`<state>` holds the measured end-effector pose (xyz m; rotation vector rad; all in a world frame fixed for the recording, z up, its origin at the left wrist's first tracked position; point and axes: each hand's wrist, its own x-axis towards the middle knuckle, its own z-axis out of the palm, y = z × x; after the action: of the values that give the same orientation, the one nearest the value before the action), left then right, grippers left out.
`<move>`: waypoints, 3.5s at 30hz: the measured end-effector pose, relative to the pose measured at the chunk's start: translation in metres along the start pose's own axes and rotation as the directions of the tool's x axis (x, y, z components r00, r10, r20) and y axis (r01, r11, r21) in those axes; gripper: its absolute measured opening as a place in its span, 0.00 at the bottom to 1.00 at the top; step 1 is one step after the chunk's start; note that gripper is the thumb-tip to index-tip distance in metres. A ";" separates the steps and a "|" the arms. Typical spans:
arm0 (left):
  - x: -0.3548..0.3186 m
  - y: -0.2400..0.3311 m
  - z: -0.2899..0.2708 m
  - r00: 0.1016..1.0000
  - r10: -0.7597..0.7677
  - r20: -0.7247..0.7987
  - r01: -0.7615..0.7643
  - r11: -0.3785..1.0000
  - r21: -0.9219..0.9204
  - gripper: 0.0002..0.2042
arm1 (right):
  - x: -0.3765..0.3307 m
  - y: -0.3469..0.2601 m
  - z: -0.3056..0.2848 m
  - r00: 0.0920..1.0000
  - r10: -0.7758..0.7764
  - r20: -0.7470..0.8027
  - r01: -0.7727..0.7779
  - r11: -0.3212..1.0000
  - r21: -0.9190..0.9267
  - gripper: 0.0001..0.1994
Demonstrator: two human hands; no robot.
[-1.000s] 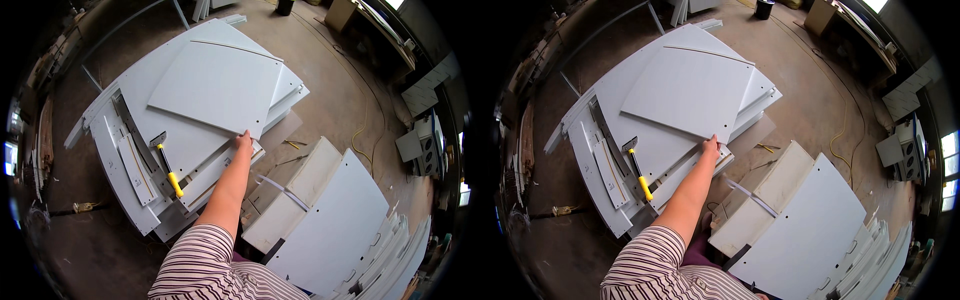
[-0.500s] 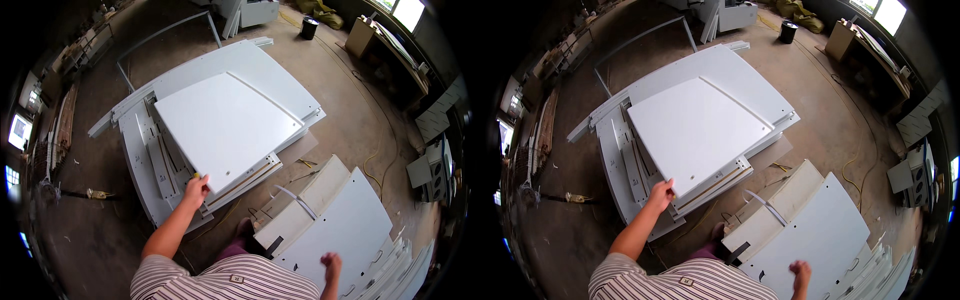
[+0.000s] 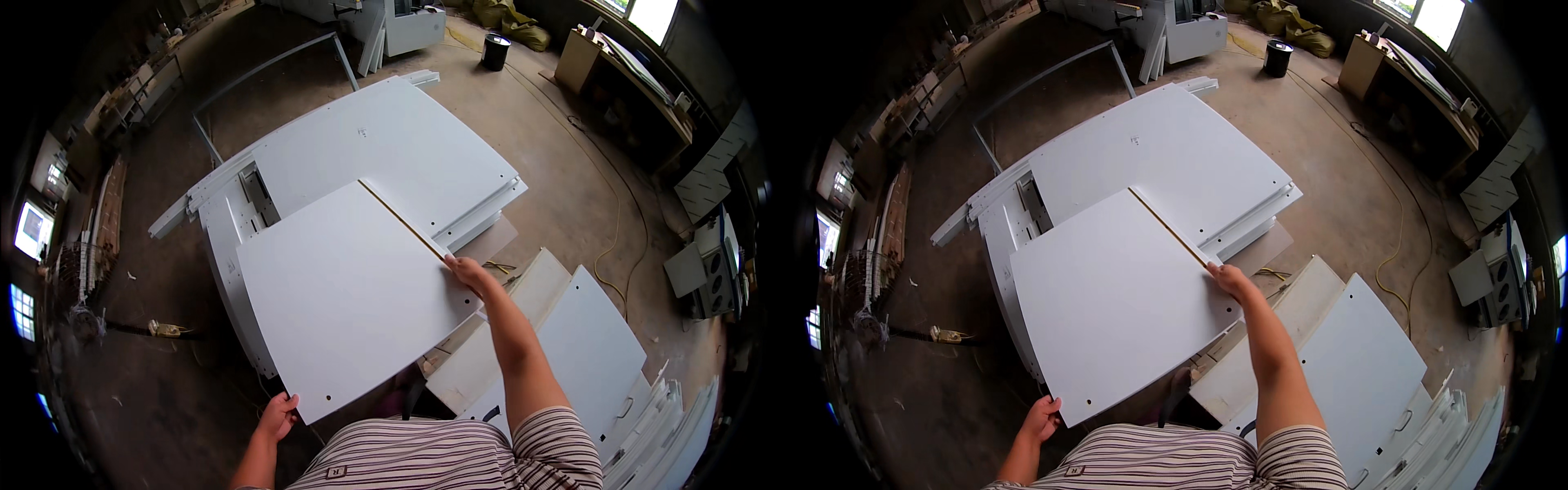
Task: The person repeatedly picks up white cabinet doors from a stack, places them on a workbench, and uses a yellow-handled scraper tool to press along the edges. The person then lifts the doors and stacks them onto a blue pallet. This cycle repeats for multiple doors.
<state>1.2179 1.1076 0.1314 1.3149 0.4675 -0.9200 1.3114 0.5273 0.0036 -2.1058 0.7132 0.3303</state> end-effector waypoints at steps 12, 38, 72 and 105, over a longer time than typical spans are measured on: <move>0.046 -0.037 0.022 0.846 0.342 -0.409 -0.237 0.929 0.285 0.31 | -0.173 0.058 -0.021 0.934 0.191 -0.300 -0.151 0.977 0.154 0.29; 0.067 -0.199 0.342 0.667 0.186 0.722 -0.656 -0.313 0.687 0.22 | -0.693 0.446 0.003 0.226 0.443 -0.868 -0.516 0.810 0.279 0.16; 0.069 -0.242 0.299 0.607 0.557 0.567 -0.610 -0.131 0.782 0.10 | -0.725 0.467 0.098 0.274 0.812 -0.515 -0.414 0.583 0.699 0.14; 0.198 -0.179 0.488 0.988 0.007 0.156 -0.003 1.000 -0.024 0.21 | -0.796 0.422 0.120 0.229 0.811 -0.538 -0.435 0.580 0.689 0.10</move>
<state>1.0947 0.5851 -0.0138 1.2118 0.3528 -1.0020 0.4242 0.7223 0.0316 -1.3104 2.0916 -0.4566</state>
